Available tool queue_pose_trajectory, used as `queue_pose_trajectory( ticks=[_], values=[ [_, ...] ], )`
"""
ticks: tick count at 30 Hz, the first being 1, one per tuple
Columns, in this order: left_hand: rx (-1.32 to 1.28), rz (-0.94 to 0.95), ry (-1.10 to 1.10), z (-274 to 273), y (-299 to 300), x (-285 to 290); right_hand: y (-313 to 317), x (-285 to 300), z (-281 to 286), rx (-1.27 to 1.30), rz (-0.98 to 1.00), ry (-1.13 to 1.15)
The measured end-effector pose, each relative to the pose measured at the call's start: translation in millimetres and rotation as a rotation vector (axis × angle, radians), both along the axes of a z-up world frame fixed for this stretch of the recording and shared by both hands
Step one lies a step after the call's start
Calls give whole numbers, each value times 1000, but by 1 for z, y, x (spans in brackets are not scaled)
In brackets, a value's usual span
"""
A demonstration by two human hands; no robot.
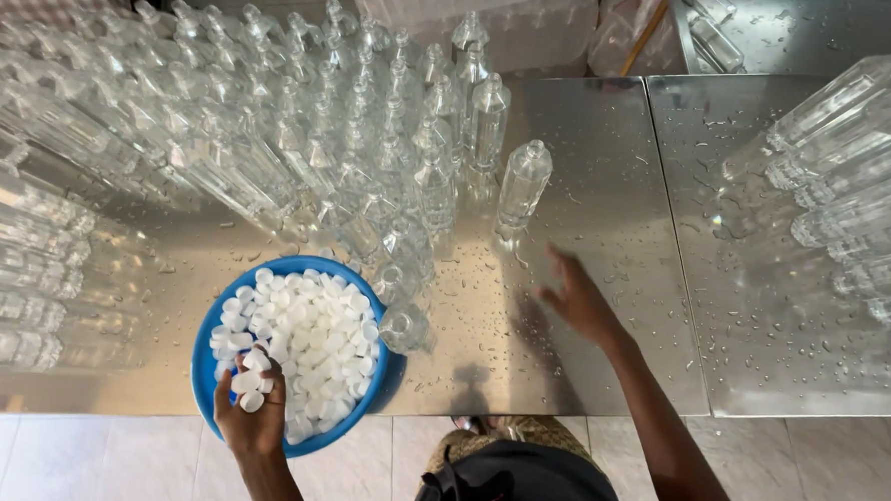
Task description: Capping plastic water bottles by hand at a stainless steel workstation
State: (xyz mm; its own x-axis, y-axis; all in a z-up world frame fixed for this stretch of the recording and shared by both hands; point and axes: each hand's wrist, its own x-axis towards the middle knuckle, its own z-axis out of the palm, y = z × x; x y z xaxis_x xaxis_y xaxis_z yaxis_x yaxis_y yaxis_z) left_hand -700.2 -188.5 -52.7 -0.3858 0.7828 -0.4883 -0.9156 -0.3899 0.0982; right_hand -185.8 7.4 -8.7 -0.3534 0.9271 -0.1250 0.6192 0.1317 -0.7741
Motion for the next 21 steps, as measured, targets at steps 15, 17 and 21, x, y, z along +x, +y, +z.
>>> queue_pose_trajectory(
  ticks=[15,17,21],
  values=[
    [-143,-2,280,93,-22,112,153,-49,-93,144,-190,282],
    [-145,-28,315,105,0,144,139,-50,-104,142,-176,216],
    [-42,-256,191,128,44,208,106,-58,-128,165,-135,127]
  ],
)
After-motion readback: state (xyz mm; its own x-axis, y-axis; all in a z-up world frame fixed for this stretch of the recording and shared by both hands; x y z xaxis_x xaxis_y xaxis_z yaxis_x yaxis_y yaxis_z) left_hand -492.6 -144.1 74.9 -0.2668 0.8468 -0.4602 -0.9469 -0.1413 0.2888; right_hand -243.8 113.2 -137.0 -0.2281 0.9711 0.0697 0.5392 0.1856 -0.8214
